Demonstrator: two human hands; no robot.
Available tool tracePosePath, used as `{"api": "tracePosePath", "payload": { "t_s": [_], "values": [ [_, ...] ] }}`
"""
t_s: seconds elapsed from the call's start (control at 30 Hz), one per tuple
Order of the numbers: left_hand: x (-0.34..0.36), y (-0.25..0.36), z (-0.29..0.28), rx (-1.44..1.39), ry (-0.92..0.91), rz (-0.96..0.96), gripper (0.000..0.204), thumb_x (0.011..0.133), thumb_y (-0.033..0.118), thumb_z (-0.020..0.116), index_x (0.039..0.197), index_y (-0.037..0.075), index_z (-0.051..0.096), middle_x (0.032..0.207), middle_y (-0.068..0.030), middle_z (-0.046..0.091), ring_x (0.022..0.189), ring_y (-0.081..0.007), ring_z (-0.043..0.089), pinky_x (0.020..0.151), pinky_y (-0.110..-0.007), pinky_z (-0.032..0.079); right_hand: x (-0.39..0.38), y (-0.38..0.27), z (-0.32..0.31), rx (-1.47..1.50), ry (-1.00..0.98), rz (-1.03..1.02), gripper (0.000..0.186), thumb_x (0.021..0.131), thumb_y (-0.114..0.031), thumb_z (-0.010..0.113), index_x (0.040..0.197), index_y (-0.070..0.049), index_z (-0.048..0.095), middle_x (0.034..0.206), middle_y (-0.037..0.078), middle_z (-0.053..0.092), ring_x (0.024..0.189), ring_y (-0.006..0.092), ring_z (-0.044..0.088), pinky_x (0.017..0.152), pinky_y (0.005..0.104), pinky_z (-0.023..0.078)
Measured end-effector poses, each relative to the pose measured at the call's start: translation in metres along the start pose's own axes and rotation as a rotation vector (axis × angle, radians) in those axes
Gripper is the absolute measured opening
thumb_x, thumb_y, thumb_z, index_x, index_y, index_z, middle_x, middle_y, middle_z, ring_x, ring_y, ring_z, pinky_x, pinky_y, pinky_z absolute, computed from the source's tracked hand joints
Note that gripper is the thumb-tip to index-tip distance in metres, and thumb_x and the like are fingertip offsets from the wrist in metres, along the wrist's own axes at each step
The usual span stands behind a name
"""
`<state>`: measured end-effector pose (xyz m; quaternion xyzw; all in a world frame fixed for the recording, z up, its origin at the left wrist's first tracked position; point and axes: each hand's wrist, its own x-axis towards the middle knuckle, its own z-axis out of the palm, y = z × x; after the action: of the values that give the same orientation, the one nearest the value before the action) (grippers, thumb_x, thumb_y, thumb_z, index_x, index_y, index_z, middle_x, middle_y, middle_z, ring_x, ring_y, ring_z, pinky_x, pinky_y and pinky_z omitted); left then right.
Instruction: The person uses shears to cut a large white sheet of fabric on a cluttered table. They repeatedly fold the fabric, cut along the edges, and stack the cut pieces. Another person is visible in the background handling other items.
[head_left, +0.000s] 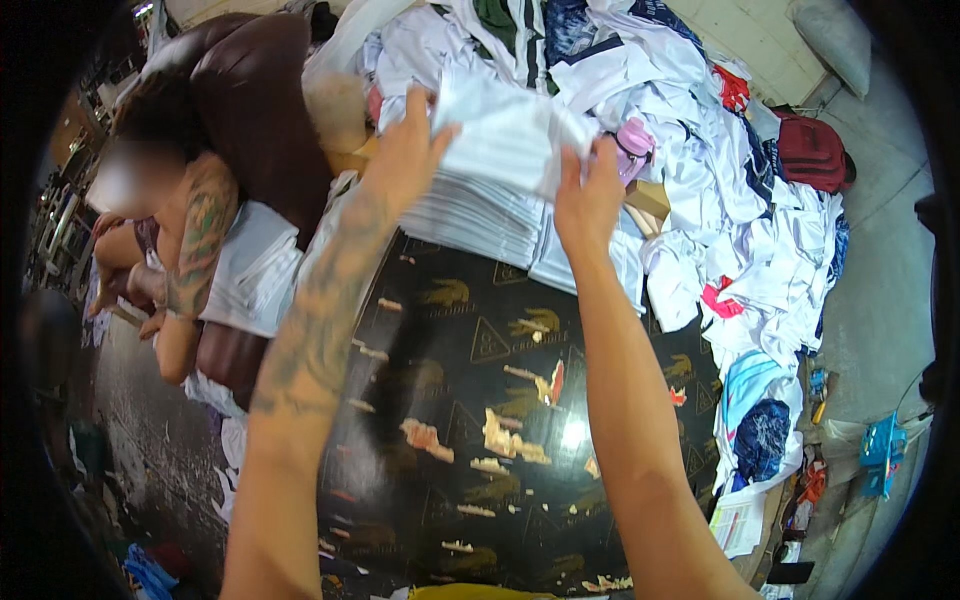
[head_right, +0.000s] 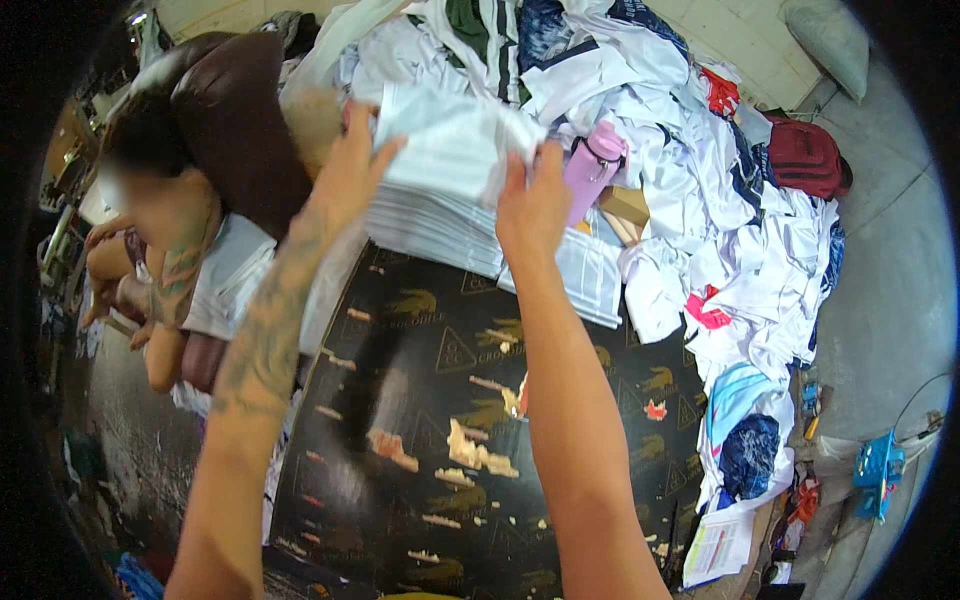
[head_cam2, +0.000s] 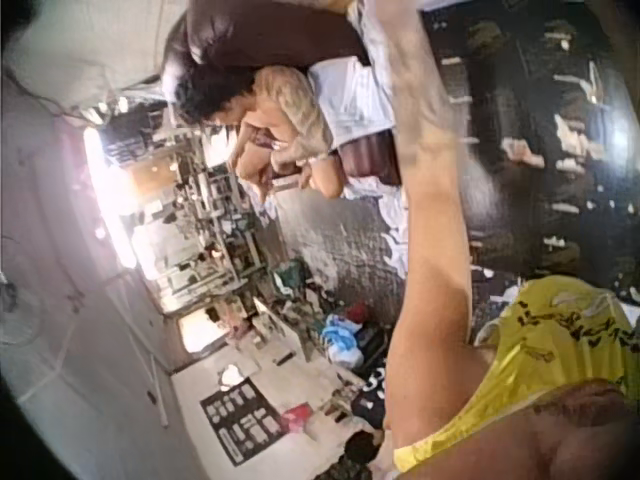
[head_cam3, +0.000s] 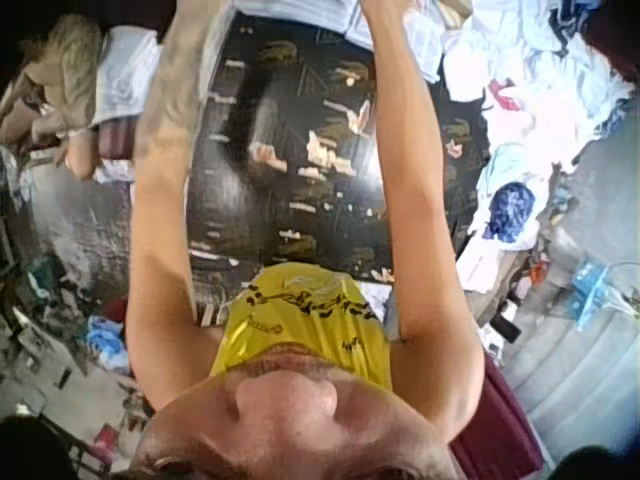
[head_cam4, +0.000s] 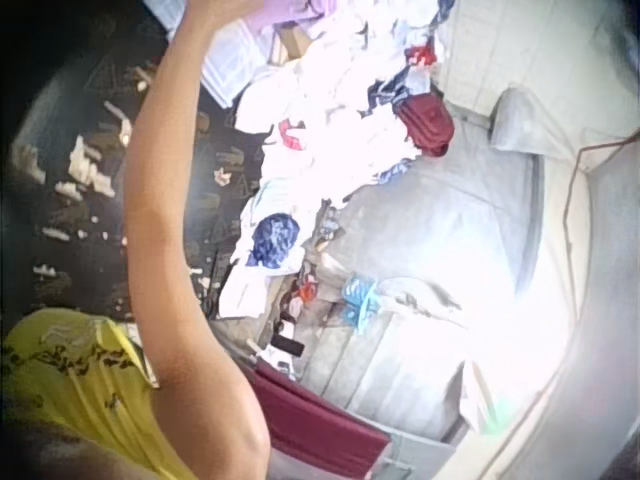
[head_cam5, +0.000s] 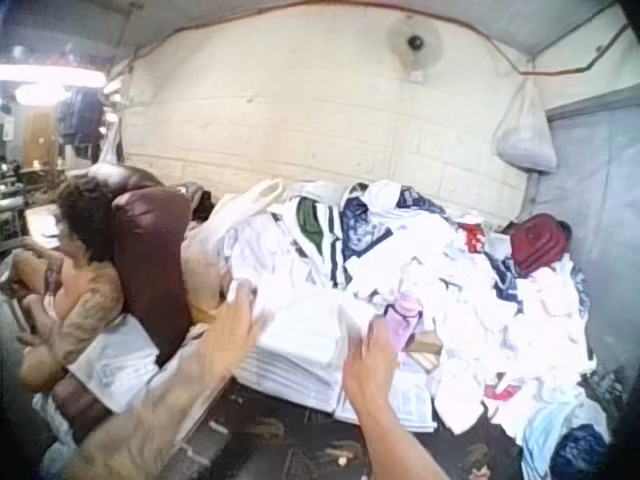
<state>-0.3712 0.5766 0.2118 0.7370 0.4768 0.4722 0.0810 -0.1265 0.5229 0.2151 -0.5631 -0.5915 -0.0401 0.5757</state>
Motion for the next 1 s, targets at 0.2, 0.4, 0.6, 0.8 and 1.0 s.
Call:
{"api": "tracePosePath", "payload": {
  "t_s": [0.2,0.4,0.6,0.8,1.0],
  "values": [
    [0.086,-0.096,0.056,0.182,-0.181,-0.264,0.059,0.103,0.038,0.073,0.145,0.003,0.049,0.123,-0.0267,0.074,0.116,-0.0468,0.071,0.101,-0.051,0.053,0.033,0.059,0.107,-0.124,-0.086,0.342,0.038,0.101,-0.028,0.075,0.125,-0.002,0.060,0.113,0.025,0.073,0.112,0.0475,0.070,0.091,0.0532,0.053],
    [-0.137,-0.113,0.032,0.037,0.395,-0.401,0.040,0.107,0.030,0.071,0.133,0.000,0.067,0.125,-0.0169,0.071,0.117,-0.0317,0.066,0.107,-0.043,0.049,-0.070,0.194,-0.016,-0.255,-0.044,0.520,0.033,0.099,-0.029,0.078,0.113,-0.003,0.065,0.107,0.015,0.070,0.102,0.0362,0.067,0.089,0.0463,0.052],
    [-0.353,0.021,0.037,0.336,-0.299,-0.354,0.071,0.092,0.022,0.077,0.155,0.004,0.050,0.161,-0.0231,0.045,0.154,-0.0446,0.036,0.126,-0.060,0.026,-0.136,0.291,-0.246,-0.645,-0.060,0.676,0.027,0.096,-0.028,0.080,0.106,-0.005,0.068,0.099,0.011,0.071,0.095,0.0344,0.070,0.085,0.0481,0.054],
    [-0.365,0.117,0.128,0.522,-0.536,-0.328,0.080,0.101,0.043,0.064,0.169,0.010,0.037,0.178,-0.0205,0.024,0.167,-0.0412,0.015,0.133,-0.065,0.007,-0.118,0.335,-0.262,-0.560,-0.131,0.707,0.036,0.093,-0.032,0.083,0.113,-0.004,0.074,0.105,0.015,0.079,0.101,0.0362,0.075,0.088,0.0478,0.058],
    [-0.360,0.133,0.138,0.645,-0.512,-0.331,0.080,0.102,0.047,0.060,0.169,0.011,0.037,0.179,-0.0176,0.025,0.168,-0.0380,0.016,0.133,-0.064,0.008,-0.107,0.368,-0.234,-0.633,-0.278,0.538,0.064,0.094,-0.031,0.079,0.151,-0.012,0.057,0.152,0.013,0.062,0.143,0.0454,0.052,0.112,0.0604,0.047]
  ]
}}
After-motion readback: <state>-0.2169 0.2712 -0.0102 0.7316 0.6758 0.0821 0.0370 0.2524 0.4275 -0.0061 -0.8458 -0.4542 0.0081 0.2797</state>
